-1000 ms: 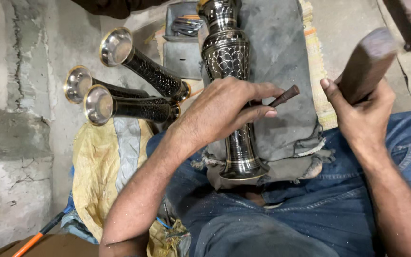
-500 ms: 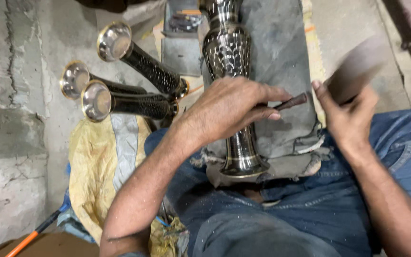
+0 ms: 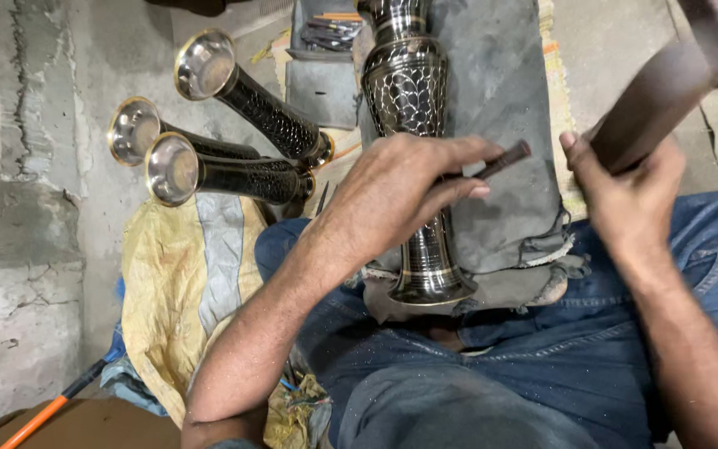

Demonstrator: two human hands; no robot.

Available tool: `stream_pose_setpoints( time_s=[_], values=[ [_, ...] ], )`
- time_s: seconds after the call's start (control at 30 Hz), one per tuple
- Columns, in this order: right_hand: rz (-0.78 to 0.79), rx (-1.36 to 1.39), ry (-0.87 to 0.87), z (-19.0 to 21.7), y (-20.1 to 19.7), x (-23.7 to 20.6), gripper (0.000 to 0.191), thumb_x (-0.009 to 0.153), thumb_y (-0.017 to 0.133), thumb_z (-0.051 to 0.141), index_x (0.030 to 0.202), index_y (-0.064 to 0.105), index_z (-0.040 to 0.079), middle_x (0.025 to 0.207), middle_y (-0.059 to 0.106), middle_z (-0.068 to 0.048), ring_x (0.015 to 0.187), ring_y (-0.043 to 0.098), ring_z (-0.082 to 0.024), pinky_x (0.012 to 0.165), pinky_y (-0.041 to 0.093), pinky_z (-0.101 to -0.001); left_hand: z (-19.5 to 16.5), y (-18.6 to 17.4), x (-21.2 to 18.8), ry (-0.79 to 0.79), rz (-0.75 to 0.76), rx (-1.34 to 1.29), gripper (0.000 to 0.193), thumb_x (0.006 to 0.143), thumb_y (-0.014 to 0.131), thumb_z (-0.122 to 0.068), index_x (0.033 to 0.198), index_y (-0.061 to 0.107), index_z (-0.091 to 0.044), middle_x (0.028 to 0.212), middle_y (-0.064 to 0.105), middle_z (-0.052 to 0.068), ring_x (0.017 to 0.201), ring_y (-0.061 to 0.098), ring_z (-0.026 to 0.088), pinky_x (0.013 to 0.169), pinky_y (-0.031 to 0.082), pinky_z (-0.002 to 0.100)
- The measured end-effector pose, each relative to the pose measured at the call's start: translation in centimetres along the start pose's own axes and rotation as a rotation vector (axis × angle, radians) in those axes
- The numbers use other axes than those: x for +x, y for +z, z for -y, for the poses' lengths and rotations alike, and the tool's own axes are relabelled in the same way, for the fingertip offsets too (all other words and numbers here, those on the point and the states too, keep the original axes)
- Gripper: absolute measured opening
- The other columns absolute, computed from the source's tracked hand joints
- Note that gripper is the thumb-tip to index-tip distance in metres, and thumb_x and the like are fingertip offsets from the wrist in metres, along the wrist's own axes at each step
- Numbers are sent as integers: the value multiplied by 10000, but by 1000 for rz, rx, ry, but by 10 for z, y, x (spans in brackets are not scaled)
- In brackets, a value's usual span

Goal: The person uses a chisel and hammer to engrave a decorative pattern onto a metal vase. They hold the vase steady with one hand while striking the chisel with the other to create indentations in the metal surface.

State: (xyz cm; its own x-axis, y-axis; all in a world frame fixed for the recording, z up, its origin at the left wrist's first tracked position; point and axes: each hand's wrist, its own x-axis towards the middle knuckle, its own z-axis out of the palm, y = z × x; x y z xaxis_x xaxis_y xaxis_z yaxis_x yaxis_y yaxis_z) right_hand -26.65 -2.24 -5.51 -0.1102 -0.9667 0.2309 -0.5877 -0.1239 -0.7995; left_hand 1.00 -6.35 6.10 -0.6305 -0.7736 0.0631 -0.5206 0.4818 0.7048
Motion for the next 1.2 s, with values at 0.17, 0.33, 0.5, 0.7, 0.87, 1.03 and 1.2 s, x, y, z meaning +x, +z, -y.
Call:
stream_pose_setpoints(
  time_s=[0.17,0.33,0.5,0.7,0.87,1.03,1.2],
  values=[
    [137,-276,-54,38,-19,22,262,976,824,125,1114,634,8,966,737,-153,924,725,-242,731,559,-382,3,2,-12,7,-171,-40,372,963,734,-262,1285,681,-83,985,802,96,866,792,191,756,638,387],
    [215,-393,-186,84,-35,49,366,829,818,81,1144,640,22,872,681,-204,802,702,-359,674,550,-450,0,9,-25,-70,-378,-16,405,957,769,-274,1296,677,-74,981,791,124,834,773,176,741,631,357],
    [210,-529,-446,122,-42,68,332,824,841,113,1088,657,30,900,675,-199,860,682,-395,724,546,-467,-9,21,-36,-236,-504,-124,383,936,799,-216,1273,699,-65,812,741,70,720,706,122,682,582,300],
    [239,-743,-613,152,-40,79,286,832,854,206,1014,685,65,791,655,-119,773,687,-307,696,541,-419,-9,40,-43,-279,-733,-264,317,938,809,-129,1212,691,-22,796,710,47,726,657,102,686,555,273],
    [200,-787,-696,169,-40,82,349,794,859,198,1094,736,70,826,687,-87,782,705,-249,728,564,-371,-10,54,-44,-220,-909,-241,326,971,790,-79,1236,624,13,859,727,44,784,690,84,715,566,242],
    [146,-693,-720,183,-42,85,333,863,864,93,1159,726,32,960,721,-111,851,713,-239,778,561,-352,-9,54,-44,-248,-878,-194,341,938,817,-63,1217,637,13,796,727,48,702,669,93,664,550,247],
    [228,-639,-594,181,-44,91,299,824,871,123,1063,711,40,853,698,-118,756,696,-241,682,535,-355,-9,51,-42,-221,-856,-169,255,918,817,-59,1072,622,2,815,742,66,713,701,103,661,561,252]
  ],
)
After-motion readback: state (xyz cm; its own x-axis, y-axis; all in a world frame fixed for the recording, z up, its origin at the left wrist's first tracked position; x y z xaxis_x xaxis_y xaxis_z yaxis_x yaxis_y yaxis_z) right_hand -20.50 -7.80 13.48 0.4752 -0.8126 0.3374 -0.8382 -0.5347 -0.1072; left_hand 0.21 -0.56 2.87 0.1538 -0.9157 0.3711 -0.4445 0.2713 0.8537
